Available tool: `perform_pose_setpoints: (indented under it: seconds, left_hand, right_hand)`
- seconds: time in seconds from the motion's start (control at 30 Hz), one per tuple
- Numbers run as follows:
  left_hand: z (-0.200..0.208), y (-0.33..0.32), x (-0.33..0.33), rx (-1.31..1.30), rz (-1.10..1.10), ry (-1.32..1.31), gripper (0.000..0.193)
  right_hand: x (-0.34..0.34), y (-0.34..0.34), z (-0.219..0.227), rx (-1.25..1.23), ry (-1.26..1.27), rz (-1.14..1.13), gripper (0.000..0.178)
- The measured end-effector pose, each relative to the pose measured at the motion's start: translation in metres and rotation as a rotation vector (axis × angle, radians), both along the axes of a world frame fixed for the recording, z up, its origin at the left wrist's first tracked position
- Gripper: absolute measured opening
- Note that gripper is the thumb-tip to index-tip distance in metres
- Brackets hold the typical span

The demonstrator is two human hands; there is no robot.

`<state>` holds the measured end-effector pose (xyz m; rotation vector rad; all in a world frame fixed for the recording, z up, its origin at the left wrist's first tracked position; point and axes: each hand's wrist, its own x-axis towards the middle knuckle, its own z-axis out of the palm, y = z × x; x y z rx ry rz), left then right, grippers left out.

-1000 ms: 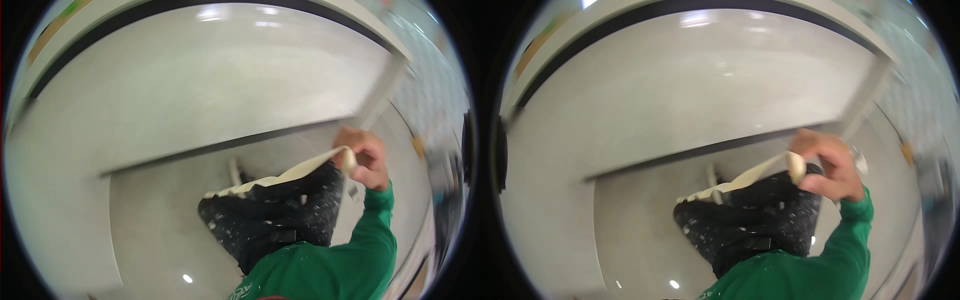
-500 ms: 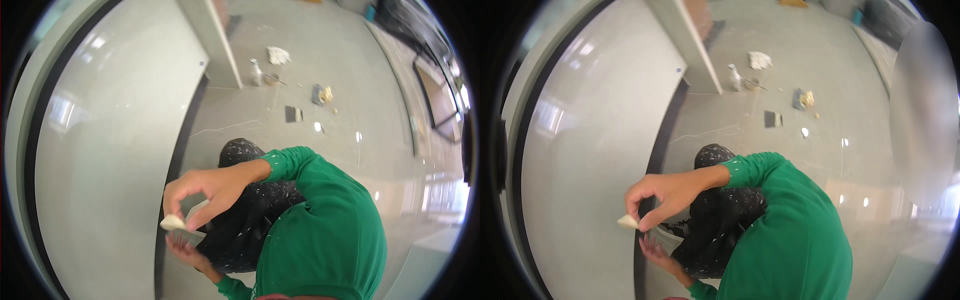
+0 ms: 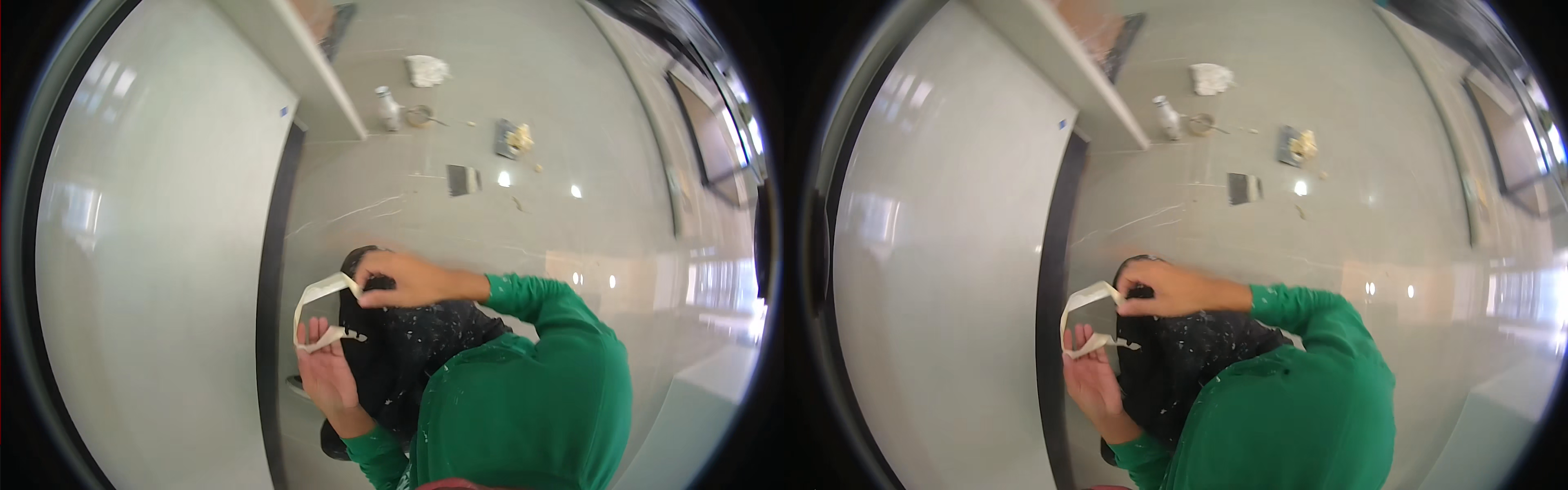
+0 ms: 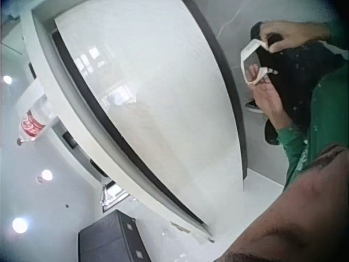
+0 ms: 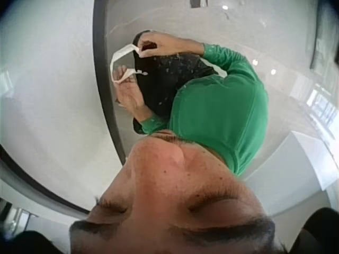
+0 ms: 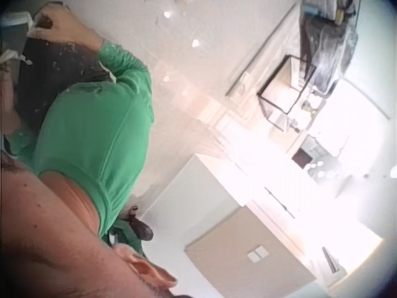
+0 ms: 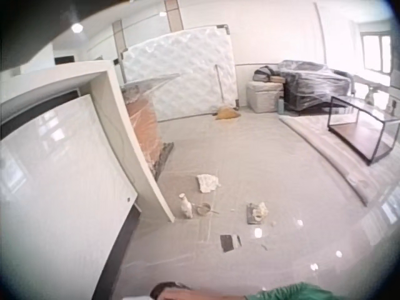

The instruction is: The person cleans the edges of a white cabinet using a scraper and a cloth while sitting on the floor.

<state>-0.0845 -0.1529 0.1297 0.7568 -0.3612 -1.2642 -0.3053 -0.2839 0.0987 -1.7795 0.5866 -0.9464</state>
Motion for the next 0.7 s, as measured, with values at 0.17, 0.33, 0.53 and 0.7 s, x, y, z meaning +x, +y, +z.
perform_pose_setpoints:
  seconds: [0.17, 0.33, 0.53, 0.7]
  left_hand:
    - [0.001, -0.006, -0.006, -0.004, 0.087, 0.067, 0.066]
    - [-0.017, 0.021, -0.001, 0.011, 0.196, 0.075, 0.062]
    - [-0.039, 0.040, -0.010, 0.065, 0.152, 0.196, 0.066]
    - [-0.050, 0.053, -0.008, 0.081, 0.123, 0.201, 0.060]
  right_hand:
    - [0.049, 0.065, -0.039, 0.298, 0.020, 0.189, 0.036]
    - [0.061, 0.064, -0.052, 0.250, 0.207, 0.267, 0.037]
    - [0.070, 0.048, -0.020, 0.069, 0.132, 0.207, 0.043]
    - [0.088, 0.042, -0.036, -0.189, 0.232, 0.115, 0.023]
